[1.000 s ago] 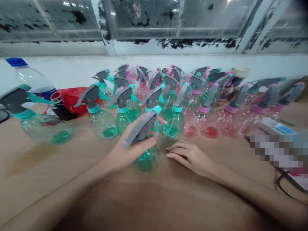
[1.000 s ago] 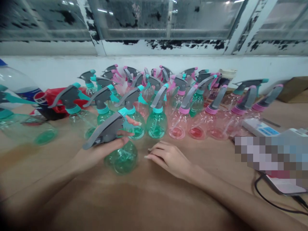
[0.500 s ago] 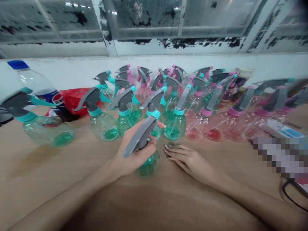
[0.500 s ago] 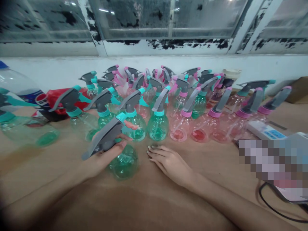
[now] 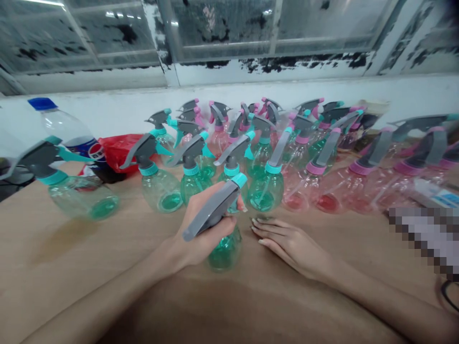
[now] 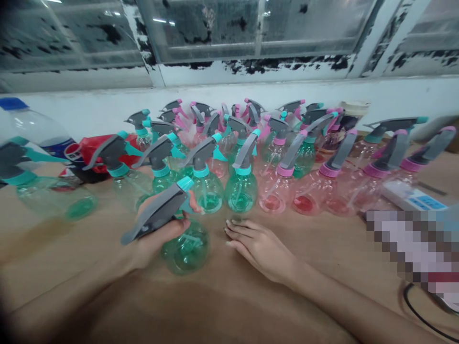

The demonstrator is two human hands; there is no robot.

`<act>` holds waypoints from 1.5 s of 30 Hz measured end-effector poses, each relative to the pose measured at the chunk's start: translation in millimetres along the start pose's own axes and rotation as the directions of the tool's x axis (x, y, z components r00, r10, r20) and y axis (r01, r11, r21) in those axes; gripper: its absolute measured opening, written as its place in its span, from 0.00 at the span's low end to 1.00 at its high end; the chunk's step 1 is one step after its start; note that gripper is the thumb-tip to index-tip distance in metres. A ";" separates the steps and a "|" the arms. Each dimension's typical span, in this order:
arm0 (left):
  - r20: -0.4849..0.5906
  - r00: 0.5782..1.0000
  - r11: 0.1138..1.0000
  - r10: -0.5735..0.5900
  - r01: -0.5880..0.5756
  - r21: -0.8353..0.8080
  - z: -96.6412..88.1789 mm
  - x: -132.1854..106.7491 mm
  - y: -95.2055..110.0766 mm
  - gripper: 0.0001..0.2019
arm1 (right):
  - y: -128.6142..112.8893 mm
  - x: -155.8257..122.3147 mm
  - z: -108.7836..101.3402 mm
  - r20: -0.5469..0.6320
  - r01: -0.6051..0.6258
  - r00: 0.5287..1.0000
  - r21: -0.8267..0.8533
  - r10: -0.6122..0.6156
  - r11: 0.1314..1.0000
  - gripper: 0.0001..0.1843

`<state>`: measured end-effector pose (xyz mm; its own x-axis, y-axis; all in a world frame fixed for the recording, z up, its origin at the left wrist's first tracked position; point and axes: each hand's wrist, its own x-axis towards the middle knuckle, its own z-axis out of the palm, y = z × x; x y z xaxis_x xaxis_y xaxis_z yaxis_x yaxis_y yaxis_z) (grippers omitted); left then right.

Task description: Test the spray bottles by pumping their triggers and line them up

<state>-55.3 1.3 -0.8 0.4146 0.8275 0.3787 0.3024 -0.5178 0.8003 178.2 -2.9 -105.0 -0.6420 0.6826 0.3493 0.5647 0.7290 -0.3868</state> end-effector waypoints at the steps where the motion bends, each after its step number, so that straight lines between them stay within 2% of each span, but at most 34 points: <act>1: 0.003 1.000 1.000 -0.009 0.009 0.000 -0.5 0.0 1.6 0.06 | -0.5 0.1 -0.6 0.005 0.001 1.000 -0.004 -0.001 1.000 0.20; 4: 0.000 1.000 0.999 -0.010 0.010 0.031 -0.8 1.1 4.9 0.06 | -1.1 -0.4 -0.4 0.019 0.012 1.000 -0.032 -0.011 0.999 0.21; 7: -0.025 1.000 0.998 0.018 -0.016 0.054 0.7 2.0 4.5 0.12 | 0.1 -2.0 2.0 0.027 0.022 0.999 -0.064 -0.021 0.998 0.21; 12: -0.023 0.997 0.995 -0.077 0.078 0.068 3.4 -1.0 3.5 0.18 | 2.0 -3.1 3.0 0.012 0.036 0.999 -0.053 -0.035 0.998 0.20; 18: -0.037 0.998 0.994 -0.051 0.055 0.097 5.0 -2.3 3.0 0.17 | 1.0 -2.1 1.4 -0.007 0.057 0.998 -0.039 -0.058 0.998 0.19; 24: -0.058 0.994 0.987 -0.092 0.099 0.123 6.4 -3.2 4.2 0.18 | 1.5 -3.0 2.8 -0.026 0.046 0.999 -0.016 -0.046 0.999 0.19; 33: -0.029 0.993 0.992 -0.113 0.114 0.056 2.9 -0.6 7.5 0.18 | 1.9 -2.7 2.9 -0.005 0.051 0.999 -0.045 -0.051 0.998 0.19; 41: -0.032 0.997 0.991 -0.075 0.078 0.111 -0.9 1.2 9.6 0.13 | 0.9 -2.1 2.8 -0.034 0.045 0.998 -0.007 -0.045 0.999 0.19; 45: -0.031 0.997 0.995 -0.066 0.068 0.077 -1.0 2.3 9.1 0.10 | 0.3 -1.8 2.9 -0.048 0.041 0.998 0.003 -0.041 0.999 0.20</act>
<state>-52.5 -1.3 7.9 0.3670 0.8660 0.3396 0.3947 -0.4755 0.7862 178.0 -4.1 -108.2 -0.6388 0.6536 0.4059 0.5364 0.7565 -0.3742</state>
